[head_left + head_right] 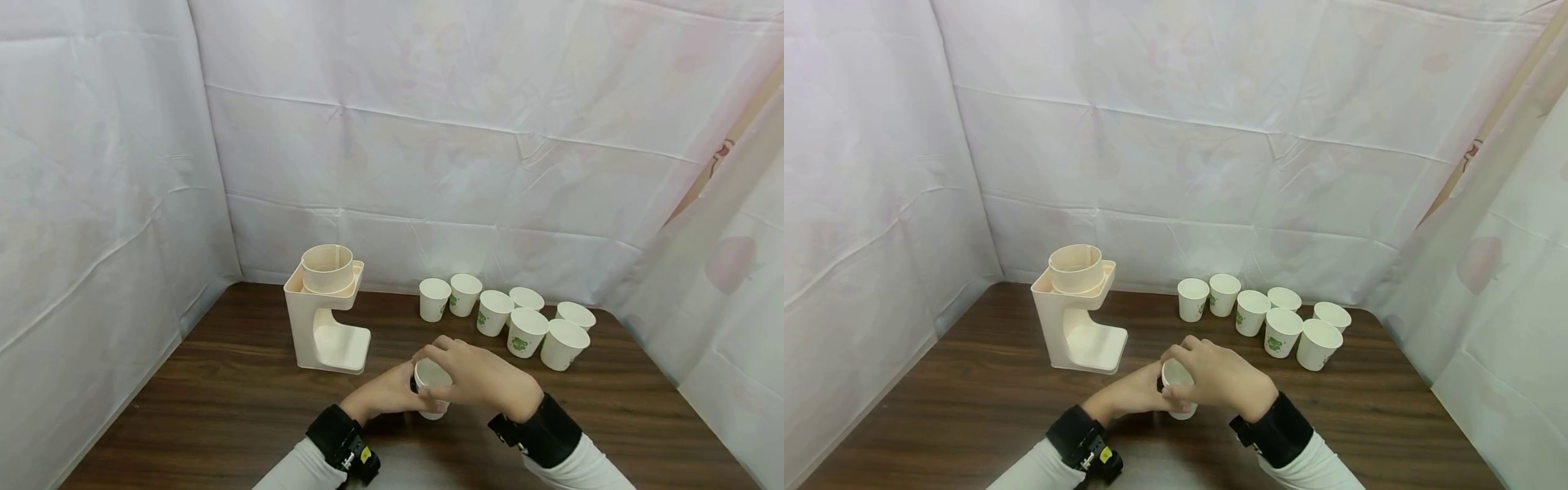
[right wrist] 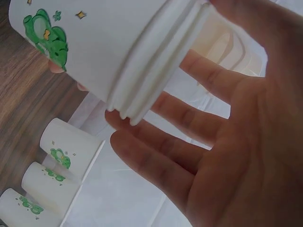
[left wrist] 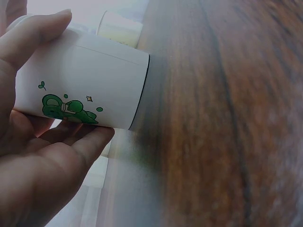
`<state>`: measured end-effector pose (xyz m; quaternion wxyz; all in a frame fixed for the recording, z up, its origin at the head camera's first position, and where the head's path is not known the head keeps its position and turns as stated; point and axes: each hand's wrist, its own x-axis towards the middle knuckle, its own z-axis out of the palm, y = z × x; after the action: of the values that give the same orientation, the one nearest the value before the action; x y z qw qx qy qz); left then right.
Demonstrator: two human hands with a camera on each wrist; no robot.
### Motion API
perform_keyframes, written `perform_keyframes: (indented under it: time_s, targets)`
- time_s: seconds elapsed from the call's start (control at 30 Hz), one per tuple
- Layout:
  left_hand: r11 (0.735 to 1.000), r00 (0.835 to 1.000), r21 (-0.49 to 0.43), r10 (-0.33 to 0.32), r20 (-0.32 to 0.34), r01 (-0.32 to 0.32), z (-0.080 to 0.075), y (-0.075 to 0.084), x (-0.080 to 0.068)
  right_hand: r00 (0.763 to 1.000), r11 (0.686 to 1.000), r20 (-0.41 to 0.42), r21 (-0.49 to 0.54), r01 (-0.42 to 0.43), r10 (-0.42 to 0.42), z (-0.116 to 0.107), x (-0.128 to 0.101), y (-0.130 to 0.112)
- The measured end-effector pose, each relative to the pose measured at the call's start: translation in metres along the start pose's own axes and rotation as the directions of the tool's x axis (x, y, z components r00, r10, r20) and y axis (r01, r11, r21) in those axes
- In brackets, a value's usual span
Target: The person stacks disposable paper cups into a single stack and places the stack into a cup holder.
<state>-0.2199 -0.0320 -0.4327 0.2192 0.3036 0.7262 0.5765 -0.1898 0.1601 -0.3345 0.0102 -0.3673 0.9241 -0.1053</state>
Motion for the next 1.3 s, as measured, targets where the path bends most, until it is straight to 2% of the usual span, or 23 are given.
perform_keyframes:
  time_s: [0.2,0.43,0.57,0.77,0.93,1.1,1.2,1.3]
  targets:
    - [1.0,1.0,-0.016,0.023,0.006,-0.023,0.001,-0.001,0.001,0.997,0.993,0.013,0.084,-0.082,0.081,-0.002,0.001,0.008]
    - [1.0,1.0,-0.019,0.013,-0.013,-0.013,0.001,-0.003,0.001,0.993,0.989,-0.012,0.094,-0.117,0.119,-0.006,0.006,0.021]
    - [1.0,1.0,-0.025,0.012,-0.015,-0.012,0.0,-0.004,0.001,0.994,0.992,-0.037,0.078,-0.096,0.099,-0.005,0.01,0.028]
    - [1.0,1.0,-0.022,0.022,-0.019,-0.022,0.0,-0.005,0.002,0.988,0.994,-0.12,0.062,-0.09,0.097,-0.002,0.017,0.041]
    - [1.0,0.999,-0.013,0.02,-0.024,-0.021,0.0,-0.006,0.003,0.976,0.999,-0.216,0.04,-0.004,0.012,0.001,0.026,0.055]
    - [1.0,0.999,-0.006,0.026,-0.036,-0.026,0.0,-0.005,0.003,0.947,0.998,-0.314,-0.012,0.066,-0.067,0.006,0.037,0.067]
    - [1.0,0.999,-0.01,0.023,-0.039,-0.024,0.001,-0.004,0.002,0.939,0.998,-0.339,-0.02,0.058,-0.061,0.007,0.043,0.071]
    - [1.0,0.999,-0.006,0.022,-0.043,-0.022,0.001,-0.004,0.002,0.94,1.0,-0.339,-0.005,0.027,-0.027,0.01,0.047,0.074]
